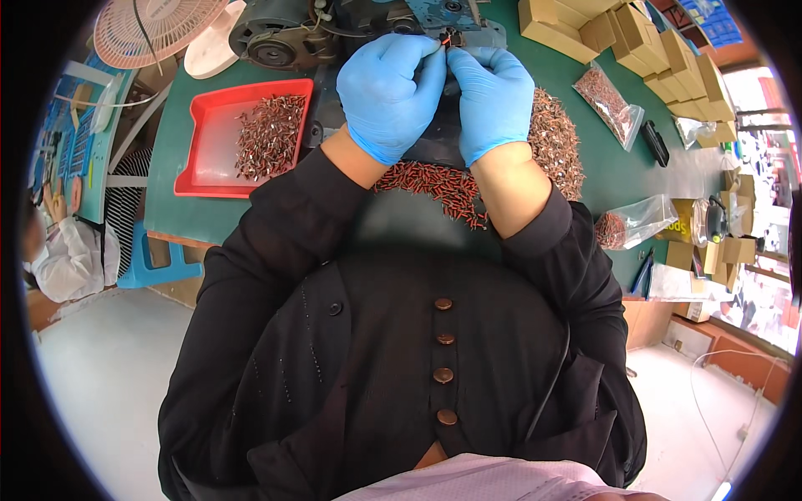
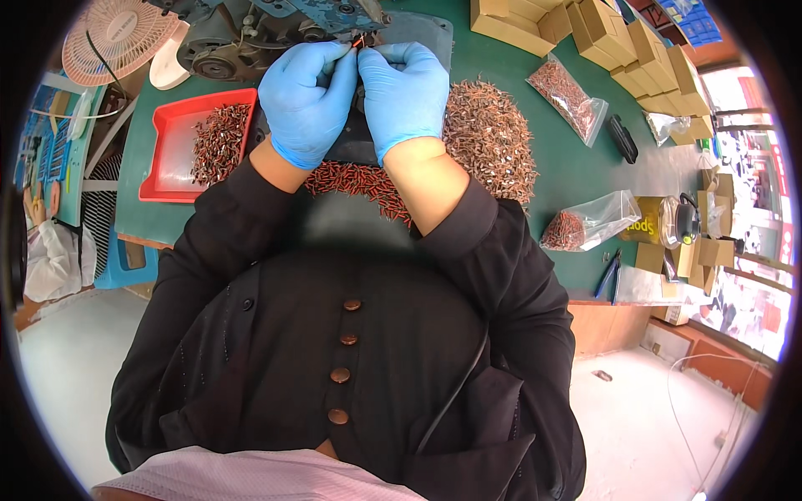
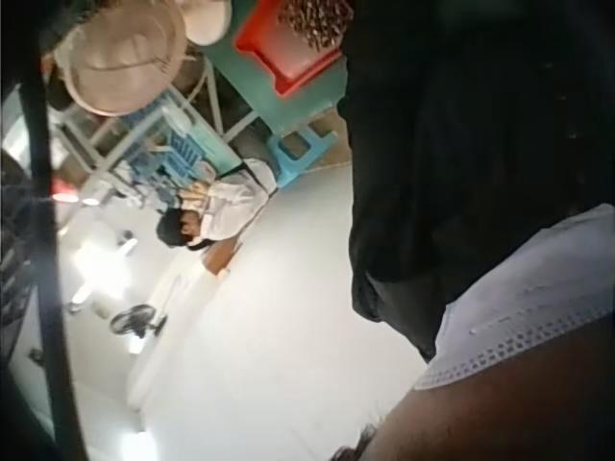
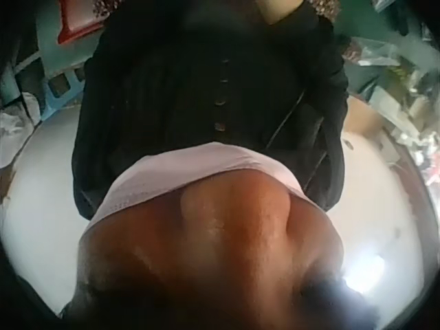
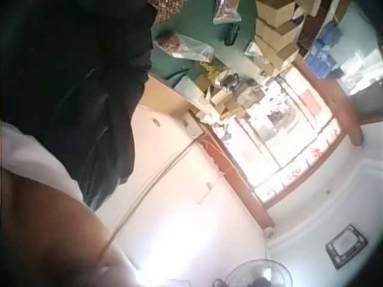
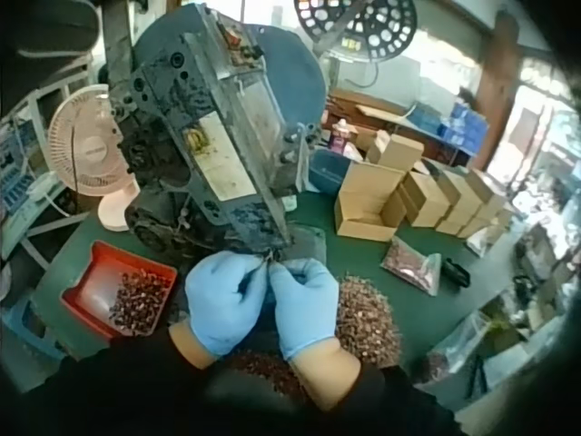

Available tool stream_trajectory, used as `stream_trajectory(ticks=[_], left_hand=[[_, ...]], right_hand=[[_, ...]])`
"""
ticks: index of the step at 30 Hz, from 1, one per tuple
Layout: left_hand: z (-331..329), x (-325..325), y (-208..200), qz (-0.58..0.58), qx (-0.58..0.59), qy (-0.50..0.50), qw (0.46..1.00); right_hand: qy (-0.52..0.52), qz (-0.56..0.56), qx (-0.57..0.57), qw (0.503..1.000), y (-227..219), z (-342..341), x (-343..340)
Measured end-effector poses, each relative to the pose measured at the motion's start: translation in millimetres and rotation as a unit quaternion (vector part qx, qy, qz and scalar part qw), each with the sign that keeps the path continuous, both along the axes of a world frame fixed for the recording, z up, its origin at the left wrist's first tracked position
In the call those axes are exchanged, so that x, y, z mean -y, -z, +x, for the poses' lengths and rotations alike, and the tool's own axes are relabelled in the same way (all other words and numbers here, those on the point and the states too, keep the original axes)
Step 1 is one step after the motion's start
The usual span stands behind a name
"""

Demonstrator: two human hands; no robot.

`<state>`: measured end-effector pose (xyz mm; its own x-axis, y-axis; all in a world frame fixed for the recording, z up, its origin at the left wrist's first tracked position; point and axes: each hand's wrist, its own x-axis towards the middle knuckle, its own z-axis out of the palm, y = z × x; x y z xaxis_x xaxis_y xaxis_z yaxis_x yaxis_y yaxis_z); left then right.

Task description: Manually assembling small electronic terminals using a press machine at a workbench.

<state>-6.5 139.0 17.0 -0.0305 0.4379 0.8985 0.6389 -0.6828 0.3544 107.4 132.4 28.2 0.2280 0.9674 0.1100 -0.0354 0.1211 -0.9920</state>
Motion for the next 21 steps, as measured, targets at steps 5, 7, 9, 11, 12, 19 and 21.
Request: stream_trajectory(ticks=[5,7,9,11,12,19,21], left_hand=[[3.1,0.5,2.9,-0.015,0.008,-0.021,1.000],[4.4,-0.5,2.3,-0.014,0.018,-0.018,1.000],[4.8,-0.9,1.8,-0.012,0.027,-0.017,0.999],[4.2,-0.9,1.3,-0.023,0.008,-0.021,0.999],[4.5,-1.1,0.3,-0.023,0.007,-0.021,0.999],[4.9,0.0,-4.8,-0.026,-0.015,-0.034,0.999],[5.3,-0.1,-4.3,-0.030,-0.013,-0.036,0.999]], right_hand=[[-0.007,-0.008,-0.010,1.000,0.4,1.7,-0.6],[-0.007,-0.012,-0.015,1.000,0.2,2.5,-0.5],[-0.010,-0.011,-0.018,1.000,0.3,2.9,-1.1],[-0.011,-0.007,-0.016,1.000,1.1,3.6,-2.0],[-0.012,-0.001,-0.014,1.000,1.2,4.0,-2.5],[-0.023,-0.004,-0.023,0.999,-2.5,5.6,-2.1],[-0.025,-0.009,-0.027,0.999,-3.7,5.4,-1.9]])
